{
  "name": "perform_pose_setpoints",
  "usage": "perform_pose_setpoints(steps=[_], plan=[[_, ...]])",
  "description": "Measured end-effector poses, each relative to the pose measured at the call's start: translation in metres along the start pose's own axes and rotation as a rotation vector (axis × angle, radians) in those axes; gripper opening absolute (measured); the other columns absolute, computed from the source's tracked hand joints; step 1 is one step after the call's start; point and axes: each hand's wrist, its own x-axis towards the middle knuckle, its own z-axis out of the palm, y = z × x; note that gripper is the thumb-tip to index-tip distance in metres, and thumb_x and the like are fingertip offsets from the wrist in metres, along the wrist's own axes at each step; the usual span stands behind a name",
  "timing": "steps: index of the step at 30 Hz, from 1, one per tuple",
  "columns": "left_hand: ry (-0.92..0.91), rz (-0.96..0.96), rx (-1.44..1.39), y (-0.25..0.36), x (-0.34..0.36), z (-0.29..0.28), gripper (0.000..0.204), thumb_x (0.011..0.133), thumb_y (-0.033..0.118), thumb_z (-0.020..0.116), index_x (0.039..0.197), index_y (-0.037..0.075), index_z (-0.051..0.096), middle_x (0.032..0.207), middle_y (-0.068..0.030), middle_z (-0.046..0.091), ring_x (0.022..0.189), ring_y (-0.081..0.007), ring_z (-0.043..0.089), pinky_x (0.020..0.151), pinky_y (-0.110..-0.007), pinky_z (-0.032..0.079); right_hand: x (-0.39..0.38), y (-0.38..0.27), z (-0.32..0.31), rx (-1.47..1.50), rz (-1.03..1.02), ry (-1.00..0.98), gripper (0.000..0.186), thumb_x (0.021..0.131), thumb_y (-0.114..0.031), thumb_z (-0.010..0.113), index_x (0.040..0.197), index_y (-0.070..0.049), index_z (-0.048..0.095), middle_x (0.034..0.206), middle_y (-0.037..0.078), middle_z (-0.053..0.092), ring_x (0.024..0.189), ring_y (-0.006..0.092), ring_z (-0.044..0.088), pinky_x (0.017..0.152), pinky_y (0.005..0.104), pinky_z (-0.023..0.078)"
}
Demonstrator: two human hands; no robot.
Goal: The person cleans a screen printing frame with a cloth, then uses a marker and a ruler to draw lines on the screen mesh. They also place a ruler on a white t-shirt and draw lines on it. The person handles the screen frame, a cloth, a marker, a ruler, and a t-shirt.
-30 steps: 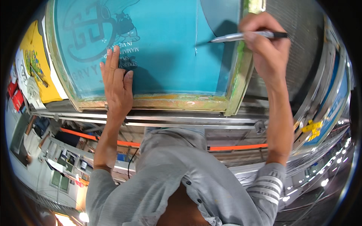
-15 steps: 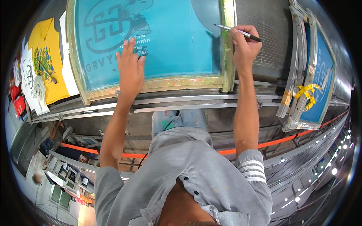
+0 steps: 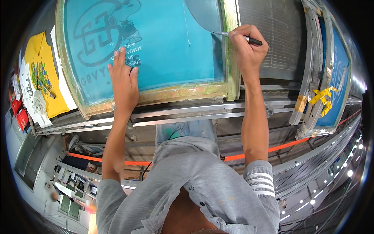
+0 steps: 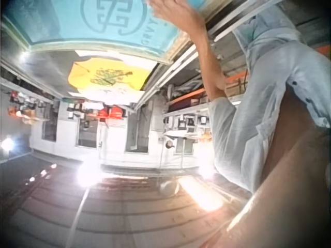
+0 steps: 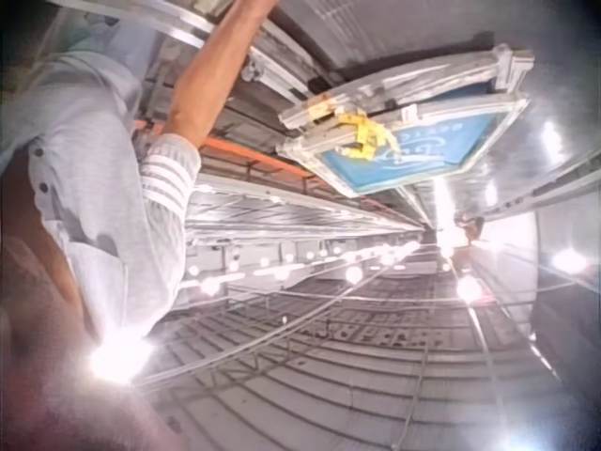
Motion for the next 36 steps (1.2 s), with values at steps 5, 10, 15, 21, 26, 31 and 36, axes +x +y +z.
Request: perform_pose_setpoints(steps=[5,10,15,21,26,31,36], plan=[[-0.019,-0.005,0.039,0.002,0.001,0.000,0.020,0.107,0.016,0.048,0.095,0.000,0.052,0.162,-0.0165,0.037,0.152,-0.0407,0.029,0.123,-0.057,0.017,-0.001,-0.001,-0.005,-0.026,0.043,-0.077,0.009,0.083,0.008,0.064,0.077,0.002,0.060,0.080,0.006,0.068,0.073,0.0093,0.058,0.068,0.0246,0.046],[-0.022,-0.004,0.058,-0.001,0.001,0.001,0.020,0.107,0.017,0.048,0.097,0.001,0.053,0.163,-0.0151,0.037,0.152,-0.0400,0.028,0.123,-0.057,0.016,0.000,-0.007,-0.005,-0.072,0.063,-0.085,0.008,0.083,0.006,0.065,0.077,0.002,0.061,0.082,0.006,0.068,0.073,0.0090,0.058,0.068,0.0245,0.046],[-0.031,-0.011,0.061,0.000,0.001,0.001,0.022,0.108,0.019,0.046,0.097,0.001,0.054,0.164,-0.0148,0.036,0.153,-0.0393,0.027,0.124,-0.056,0.016,0.004,-0.001,0.000,-0.053,-0.028,-0.035,0.011,0.079,0.001,0.069,0.071,-0.001,0.062,0.058,-0.004,0.050,0.058,0.0021,0.041,0.051,0.0239,0.030],[-0.028,-0.004,0.048,-0.002,0.000,0.003,0.027,0.109,0.022,0.044,0.097,0.000,0.054,0.163,-0.0152,0.036,0.153,-0.0389,0.026,0.124,-0.055,0.015,0.002,-0.007,-0.003,-0.098,0.039,-0.099,0.006,0.082,0.004,0.066,0.078,0.002,0.063,0.081,0.005,0.068,0.073,0.0074,0.057,0.067,0.0233,0.045],[-0.031,0.002,0.047,-0.001,0.000,0.002,0.027,0.109,0.022,0.043,0.097,-0.001,0.054,0.164,-0.0158,0.035,0.153,-0.0388,0.026,0.124,-0.055,0.016,0.001,-0.008,-0.005,-0.062,0.034,-0.114,0.004,0.081,0.005,0.064,0.078,0.002,0.063,0.080,0.005,0.068,0.072,0.0073,0.056,0.066,0.0230,0.045],[-0.004,-0.001,0.002,0.000,0.000,0.002,0.025,0.107,0.022,0.048,0.092,0.003,0.053,0.162,-0.0165,0.039,0.153,-0.0388,0.028,0.122,-0.059,0.015,0.001,-0.005,-0.006,-0.079,0.002,-0.132,0.004,0.080,0.003,0.064,0.076,0.002,0.064,0.078,0.004,0.067,0.071,0.0081,0.056,0.065,0.0243,0.044],[0.005,0.010,-0.014,-0.001,-0.001,0.003,0.025,0.107,0.022,0.048,0.092,0.003,0.054,0.161,-0.0163,0.039,0.153,-0.0383,0.028,0.123,-0.059,0.015,0.001,-0.012,-0.002,-0.037,-0.021,-0.107,0.010,0.076,0.004,0.062,0.068,0.001,0.057,0.066,0.004,0.057,0.062,0.0093,0.051,0.057,0.0270,0.039]])
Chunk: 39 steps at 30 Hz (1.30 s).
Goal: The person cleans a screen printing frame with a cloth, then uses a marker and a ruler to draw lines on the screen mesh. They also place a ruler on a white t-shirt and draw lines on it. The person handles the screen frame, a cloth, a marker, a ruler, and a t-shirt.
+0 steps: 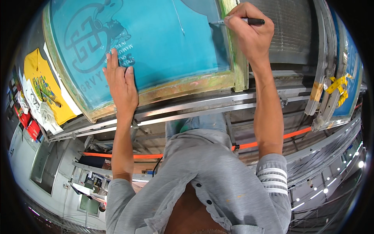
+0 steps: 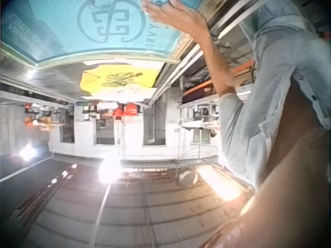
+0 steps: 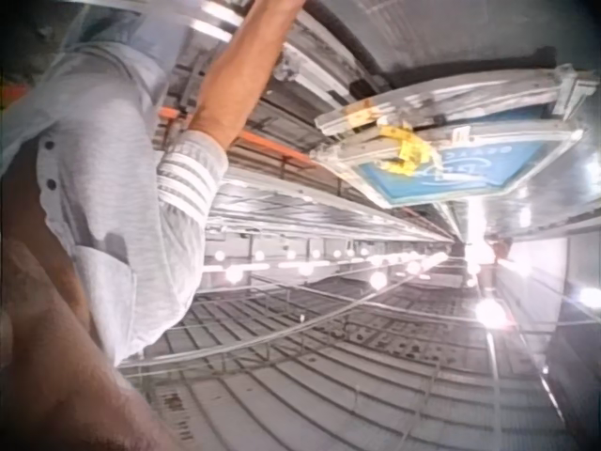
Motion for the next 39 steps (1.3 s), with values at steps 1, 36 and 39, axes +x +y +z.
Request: perform_pose_setpoints(steps=[1,36,39], plan=[[0.002,0.001,0.000,-0.001,0.000,0.001,0.025,0.107,0.022,0.048,0.092,0.003,0.054,0.161,-0.0163,0.039,0.152,-0.0383,0.028,0.123,-0.059,0.015,0.000,0.001,0.000,0.022,-0.011,0.003,0.011,0.076,0.003,0.062,0.066,0.000,0.057,0.063,0.003,0.056,0.059,0.0092,0.050,0.055,0.0274,0.039],[-0.007,-0.005,0.026,0.006,0.001,-0.001,0.029,0.108,0.020,0.046,0.089,-0.001,0.051,0.162,-0.0183,0.038,0.152,-0.0392,0.029,0.124,-0.053,0.018,-0.014,-0.002,-0.004,-0.073,-0.086,-0.064,0.013,0.071,0.007,0.060,0.065,0.000,0.050,0.060,0.003,0.048,0.054,0.0096,0.044,0.050,0.0300,0.032],[-0.010,0.001,0.029,0.007,0.001,-0.001,0.029,0.108,0.020,0.046,0.089,-0.001,0.051,0.162,-0.0186,0.038,0.152,-0.0394,0.029,0.124,-0.052,0.018,-0.017,-0.001,-0.005,-0.069,-0.092,-0.070,0.013,0.071,0.008,0.060,0.065,0.001,0.050,0.060,0.004,0.047,0.054,0.0099,0.044,0.049,0.0302,0.032]])
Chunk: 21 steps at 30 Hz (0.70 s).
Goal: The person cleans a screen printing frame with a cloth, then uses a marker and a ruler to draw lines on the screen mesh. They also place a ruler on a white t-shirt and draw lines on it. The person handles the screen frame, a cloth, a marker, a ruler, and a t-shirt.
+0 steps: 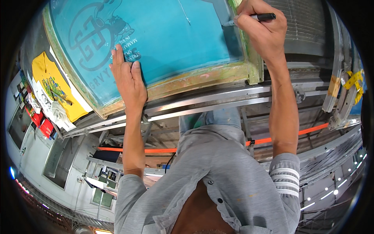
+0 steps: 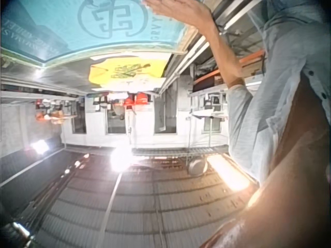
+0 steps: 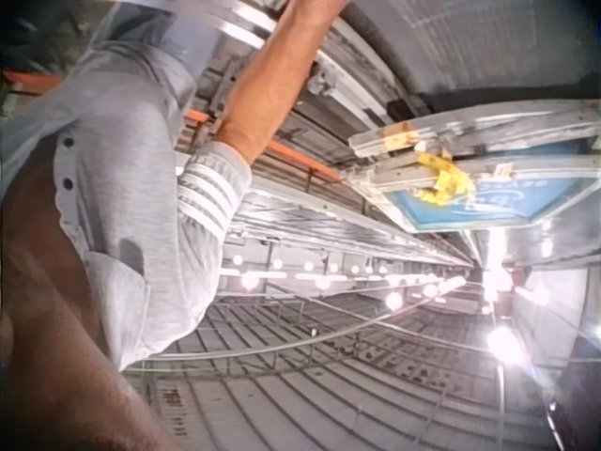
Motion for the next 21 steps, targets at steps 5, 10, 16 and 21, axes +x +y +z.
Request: perform_pose_setpoints(steps=[5,10,16,21], plan=[[0.000,0.005,-0.002,-0.002,0.000,0.001,0.030,0.108,0.020,0.046,0.087,-0.001,0.050,0.162,-0.0189,0.038,0.152,-0.0396,0.029,0.124,-0.052,0.018,-0.003,0.000,-0.002,-0.009,-0.025,-0.020,0.013,0.071,0.007,0.060,0.065,0.001,0.050,0.060,0.004,0.048,0.053,0.0105,0.043,0.049,0.0305,0.032],[0.002,0.009,0.011,-0.002,0.000,0.001,0.031,0.108,0.021,0.046,0.087,-0.001,0.050,0.162,-0.0191,0.038,0.152,-0.0398,0.030,0.124,-0.052,0.019,-0.007,0.002,-0.002,0.074,-0.050,-0.034,0.013,0.071,0.006,0.060,0.065,0.001,0.050,0.060,0.005,0.048,0.052,0.0113,0.043,0.048,0.0309,0.032],[0.001,0.013,0.021,-0.003,0.000,0.001,0.032,0.109,0.021,0.045,0.087,-0.001,0.050,0.162,-0.0185,0.038,0.152,-0.0400,0.030,0.123,-0.050,0.021,-0.012,0.000,-0.004,0.045,-0.069,-0.049,0.012,0.070,0.005,0.060,0.066,0.002,0.050,0.060,0.006,0.047,0.052,0.0117,0.043,0.048,0.0310,0.032],[-0.001,0.006,0.018,-0.003,0.000,0.001,0.033,0.109,0.021,0.045,0.087,-0.002,0.049,0.161,-0.0187,0.039,0.152,-0.0399,0.029,0.122,-0.047,0.024,-0.021,0.001,-0.007,0.066,-0.009,-0.101,0.013,0.072,0.007,0.059,0.067,0.000,0.049,0.064,0.004,0.049,0.060,0.0102,0.044,0.054,0.0287,0.033]])
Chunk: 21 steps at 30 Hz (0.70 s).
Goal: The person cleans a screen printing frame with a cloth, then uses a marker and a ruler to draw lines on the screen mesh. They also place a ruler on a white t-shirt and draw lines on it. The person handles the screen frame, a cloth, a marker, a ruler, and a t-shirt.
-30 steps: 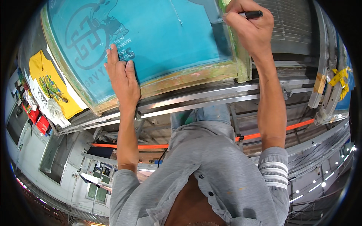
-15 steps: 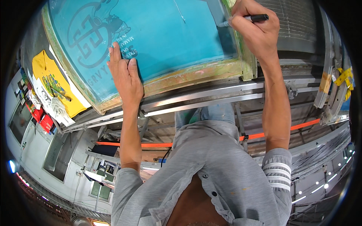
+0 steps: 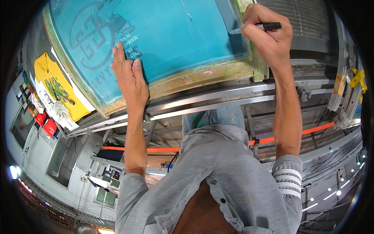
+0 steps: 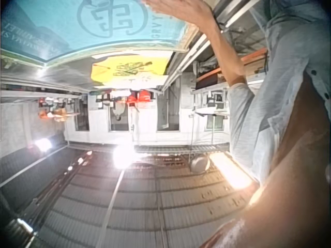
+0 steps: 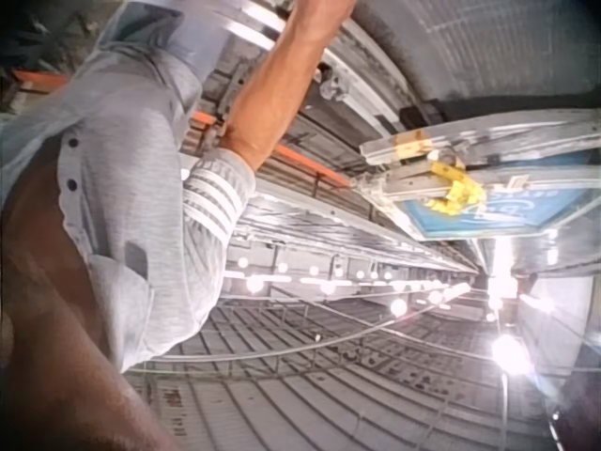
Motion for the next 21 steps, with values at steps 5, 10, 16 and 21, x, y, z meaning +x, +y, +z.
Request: perform_pose_setpoints(steps=[5,10,16,21], plan=[[-0.001,0.001,0.001,-0.0007,-0.0009,0.0001,0.033,0.109,0.022,0.045,0.087,-0.002,0.050,0.161,-0.0187,0.039,0.152,-0.0399,0.029,0.122,-0.047,0.024,-0.0067,-0.0082,0.0010,0.014,0.039,-0.023,0.015,0.070,0.010,0.057,0.069,0.001,0.045,0.066,0.005,0.045,0.063,0.0122,0.042,0.055,0.0291,0.031],[0.001,0.009,0.001,0.0007,-0.0010,0.0000,0.032,0.109,0.022,0.045,0.089,-0.002,0.050,0.161,-0.0189,0.039,0.151,-0.0402,0.030,0.122,-0.048,0.023,-0.0106,-0.0055,-0.0019,0.042,0.020,-0.056,0.015,0.071,0.010,0.058,0.068,0.002,0.045,0.066,0.006,0.047,0.061,0.0124,0.042,0.054,0.0283,0.030],[-0.013,-0.001,-0.059,-0.0023,0.0013,-0.0002,0.022,0.106,0.018,0.049,0.094,0.000,0.053,0.162,-0.0210,0.036,0.152,-0.0430,0.027,0.122,-0.059,0.015,-0.0077,-0.0060,-0.0078,0.201,0.093,0.029,0.013,0.073,0.004,0.063,0.067,0.001,0.051,0.065,0.004,0.053,0.060,0.0090,0.045,0.053,0.0270,0.033],[-0.007,-0.009,-0.033,-0.0036,0.0001,-0.0029,0.020,0.105,0.016,0.051,0.094,0.000,0.053,0.163,-0.0208,0.034,0.152,-0.0430,0.027,0.121,-0.062,0.014,-0.0088,-0.0061,-0.0071,0.276,0.136,0.083,0.012,0.069,0.006,0.059,0.069,0.002,0.047,0.068,0.010,0.056,0.062,0.0129,0.050,0.055,0.0285,0.036]])
